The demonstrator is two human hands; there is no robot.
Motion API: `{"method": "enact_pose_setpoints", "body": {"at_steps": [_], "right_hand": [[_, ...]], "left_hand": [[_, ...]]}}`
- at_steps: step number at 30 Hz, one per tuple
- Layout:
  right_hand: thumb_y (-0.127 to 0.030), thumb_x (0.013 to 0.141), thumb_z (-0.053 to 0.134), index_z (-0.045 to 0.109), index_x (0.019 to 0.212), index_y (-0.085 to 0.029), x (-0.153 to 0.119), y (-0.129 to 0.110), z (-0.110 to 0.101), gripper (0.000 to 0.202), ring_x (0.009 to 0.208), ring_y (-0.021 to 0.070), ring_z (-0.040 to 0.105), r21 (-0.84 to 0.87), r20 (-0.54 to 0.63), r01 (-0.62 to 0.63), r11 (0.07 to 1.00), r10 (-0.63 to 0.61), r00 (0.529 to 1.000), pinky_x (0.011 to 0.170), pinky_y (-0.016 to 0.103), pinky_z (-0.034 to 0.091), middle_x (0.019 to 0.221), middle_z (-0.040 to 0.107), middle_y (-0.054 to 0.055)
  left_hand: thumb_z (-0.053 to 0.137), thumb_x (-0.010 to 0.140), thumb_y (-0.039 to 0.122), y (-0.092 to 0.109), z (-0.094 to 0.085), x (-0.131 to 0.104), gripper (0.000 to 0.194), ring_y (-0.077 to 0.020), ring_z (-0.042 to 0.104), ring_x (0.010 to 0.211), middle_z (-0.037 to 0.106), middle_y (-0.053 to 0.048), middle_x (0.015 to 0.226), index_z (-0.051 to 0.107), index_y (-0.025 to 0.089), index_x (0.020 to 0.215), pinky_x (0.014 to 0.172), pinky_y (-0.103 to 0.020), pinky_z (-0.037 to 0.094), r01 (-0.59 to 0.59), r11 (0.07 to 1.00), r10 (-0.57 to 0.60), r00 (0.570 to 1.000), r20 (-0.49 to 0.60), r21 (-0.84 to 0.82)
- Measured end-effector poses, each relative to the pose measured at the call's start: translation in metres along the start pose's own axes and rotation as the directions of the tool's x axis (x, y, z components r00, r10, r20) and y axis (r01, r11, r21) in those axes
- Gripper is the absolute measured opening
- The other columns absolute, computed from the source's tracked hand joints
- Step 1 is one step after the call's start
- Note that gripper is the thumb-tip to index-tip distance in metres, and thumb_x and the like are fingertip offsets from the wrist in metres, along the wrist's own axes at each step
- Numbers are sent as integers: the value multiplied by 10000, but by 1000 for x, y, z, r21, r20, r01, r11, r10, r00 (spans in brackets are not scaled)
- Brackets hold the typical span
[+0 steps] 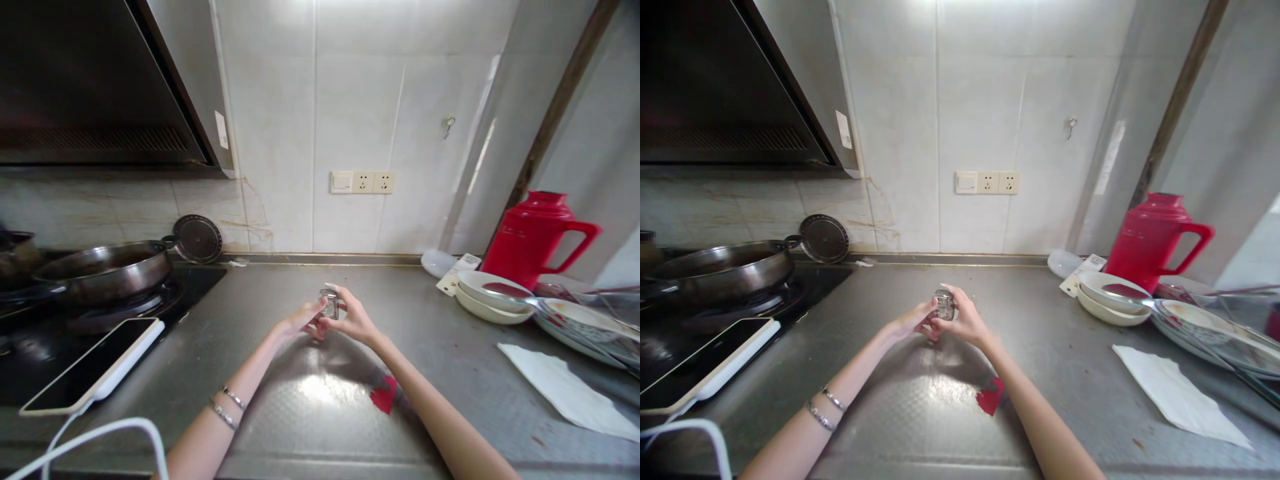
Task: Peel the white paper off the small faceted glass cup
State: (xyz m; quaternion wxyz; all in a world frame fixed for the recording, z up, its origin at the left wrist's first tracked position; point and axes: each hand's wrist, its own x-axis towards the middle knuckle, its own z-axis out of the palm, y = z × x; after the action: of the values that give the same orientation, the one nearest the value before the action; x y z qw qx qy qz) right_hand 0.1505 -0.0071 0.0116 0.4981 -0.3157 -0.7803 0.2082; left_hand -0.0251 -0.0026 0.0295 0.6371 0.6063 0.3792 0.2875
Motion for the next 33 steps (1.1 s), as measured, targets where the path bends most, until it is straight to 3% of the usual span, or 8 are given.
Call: {"method": "enact_pose_setpoints", "body": {"at_steps": [2, 5, 9, 12, 16, 22, 29, 33], "right_hand": [[-316, 689, 742, 480, 1264, -217, 2, -1, 0, 640, 1038, 218, 618, 107, -41, -73, 992, 78, 996, 832, 350, 565, 1172, 593, 96], [-336, 681, 744, 526, 1188, -196, 4, -5, 1, 569, 925, 203, 667, 218, -63, -151, 964, 168, 984, 759, 324, 590, 1069, 647, 79], [-334, 678, 743, 546, 1143, -193, 3, -9, 6, 524, 894, 198, 676, 239, -43, -191, 952, 207, 977, 726, 309, 595, 1040, 660, 69], [-345, 697, 731, 530, 1193, -196, 1, -8, 6, 555, 957, 213, 659, 149, -26, -158, 976, 164, 986, 758, 329, 587, 1110, 639, 93], [-396, 717, 724, 543, 1248, -231, 0, -1, 2, 585, 1180, 279, 547, -147, -21, -27, 989, 24, 999, 991, 473, 456, 1239, 606, 105], [-343, 909, 502, 633, 1147, -243, 2, 1, 5, 289, 1212, 258, 538, -214, -120, 1, 977, -27, 992, 1005, 471, 444, 1200, 651, 85], [-248, 935, 462, 655, 1125, -231, 0, -15, 12, 272, 1188, 208, 562, -243, -109, 205, 948, -236, 966, 1017, 413, 464, 1182, 661, 77], [-242, 935, 443, 656, 1133, -243, -1, -16, 11, 290, 1167, 211, 579, -212, -165, 190, 959, -227, 960, 1006, 410, 477, 1175, 666, 58]], "left_hand": [[616, 599, 745, -2, -7, 1, 834, -174, 634, 644, 665, -116, 814, 602, 90, 1116, 630, -309, 528, -25, 999, 23, 999, 39, 36], [869, 451, 455, -9, -6, 7, 1130, -213, 650, 883, 618, -152, 1135, 321, 193, 1405, 794, -341, 512, -225, 971, 231, 969, -84, 81], [874, 492, 219, -22, 9, 18, 1235, -242, 597, 1084, 561, -179, 1253, 104, 209, 1457, 927, -381, 463, -415, 907, 415, 910, 17, 71], [824, 577, 214, -32, 16, 24, 955, -232, 625, 1020, 603, -160, 1188, 294, 170, 1370, 901, -370, 473, -470, 878, 477, 874, -89, 91], [818, 539, 203, -39, 17, 26, 705, -217, 616, 956, 646, -75, 1049, 494, 152, 1163, 844, -339, 482, -379, 890, 442, 853, -278, 254], [792, 531, 155, -43, 22, 26, 741, -193, 624, 909, 620, -73, 1068, 432, 159, 1178, 801, -310, 490, -401, 871, 478, 827, -297, 284], [770, 536, 126, -40, 28, 28, 704, -181, 618, 868, 608, -66, 1035, 398, 159, 1133, 745, -282, 496, -467, 843, 537, 768, -350, 269], [746, 540, 84, -35, 32, 24, 752, -178, 616, 891, 602, -72, 1060, 380, 165, 1192, 755, -269, 490, -470, 849, 529, 768, -361, 243]]}}
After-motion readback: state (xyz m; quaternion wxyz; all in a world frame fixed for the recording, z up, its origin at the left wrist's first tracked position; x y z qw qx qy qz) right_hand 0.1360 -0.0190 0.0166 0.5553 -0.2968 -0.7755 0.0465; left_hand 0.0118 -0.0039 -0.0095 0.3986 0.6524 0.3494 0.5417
